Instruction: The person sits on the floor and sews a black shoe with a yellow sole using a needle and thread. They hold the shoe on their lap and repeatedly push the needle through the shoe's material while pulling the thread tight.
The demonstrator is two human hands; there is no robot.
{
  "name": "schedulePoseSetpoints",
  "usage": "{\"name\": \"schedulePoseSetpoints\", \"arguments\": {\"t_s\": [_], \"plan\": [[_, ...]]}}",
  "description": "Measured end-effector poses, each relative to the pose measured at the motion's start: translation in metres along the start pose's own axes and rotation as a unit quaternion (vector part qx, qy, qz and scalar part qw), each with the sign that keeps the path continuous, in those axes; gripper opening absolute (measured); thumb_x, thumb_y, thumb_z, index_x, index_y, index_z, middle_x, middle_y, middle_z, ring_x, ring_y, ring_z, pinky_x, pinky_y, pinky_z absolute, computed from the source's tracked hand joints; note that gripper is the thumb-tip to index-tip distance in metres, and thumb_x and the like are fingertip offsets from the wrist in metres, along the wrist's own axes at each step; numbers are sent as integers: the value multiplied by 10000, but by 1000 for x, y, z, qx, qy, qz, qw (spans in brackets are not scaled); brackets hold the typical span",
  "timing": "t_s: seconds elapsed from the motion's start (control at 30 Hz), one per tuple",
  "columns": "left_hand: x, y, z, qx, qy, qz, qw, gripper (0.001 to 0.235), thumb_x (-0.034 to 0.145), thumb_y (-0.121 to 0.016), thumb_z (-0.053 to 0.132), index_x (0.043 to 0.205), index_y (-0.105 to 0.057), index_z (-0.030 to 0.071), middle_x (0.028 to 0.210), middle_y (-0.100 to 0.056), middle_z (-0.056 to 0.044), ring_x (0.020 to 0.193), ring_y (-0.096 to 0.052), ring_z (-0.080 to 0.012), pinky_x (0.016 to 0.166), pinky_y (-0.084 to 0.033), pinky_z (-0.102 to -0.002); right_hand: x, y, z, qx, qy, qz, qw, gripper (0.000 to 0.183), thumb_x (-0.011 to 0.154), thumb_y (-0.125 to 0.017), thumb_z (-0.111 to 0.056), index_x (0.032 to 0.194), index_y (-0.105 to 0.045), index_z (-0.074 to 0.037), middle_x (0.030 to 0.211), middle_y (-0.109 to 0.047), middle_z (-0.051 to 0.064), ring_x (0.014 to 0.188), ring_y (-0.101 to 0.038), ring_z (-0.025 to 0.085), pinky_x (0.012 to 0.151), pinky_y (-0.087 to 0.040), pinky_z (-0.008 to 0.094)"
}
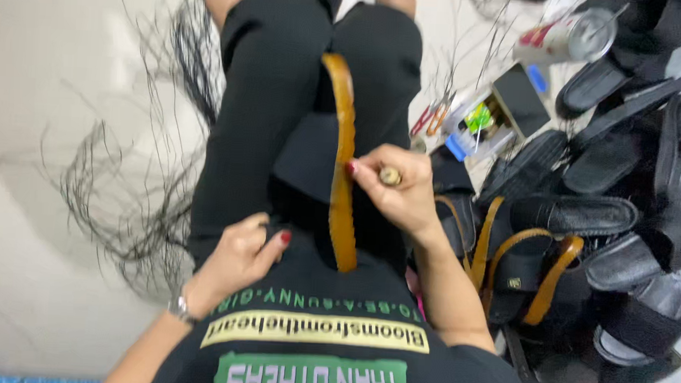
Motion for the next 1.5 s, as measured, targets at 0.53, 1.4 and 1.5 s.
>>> {"name": "schedulePoseSetpoints", "arguments": {"t_s": [0.53,1.4,1.5], "plan": [[107,97,37,186,53,-6,981,1174,681,-859,578,1537,-292,10,1594,-81,-225,1518,-126,-461,1272,-141,-602,5,35,-35,-462,183,-259,829,467,1090,-536,-209,1539,-454,-309,790,-506,2,562,-478,154,362,-267,351],[136,12,31,238,-277,49,930,985,675,-740,975,677,-604,0,1342,-663,-238,1411,-508,-506,1213,-72,-663,13,-10,-65,-576,104,-279,761,591,795,-587,-183,1386,-618,-180,749,-637,64,520,-671,322,352,-482,461],[134,13,34,247,-283,51,925,1015,639,-804,947,807,-614,-36,1350,-651,-234,1428,-475,-505,1224,-59,-643,20,-18,-61,-581,117,-276,757,527,814,-590,-185,1335,-657,-156,725,-657,62,498,-683,348,347,-494,482]]}}
Point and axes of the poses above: each hand's wrist, its own x-axis towards the middle knuckle, its own y-axis out of the back of the hand, z = x × y, the point moved 5 cm from there along x, towards the middle knuckle
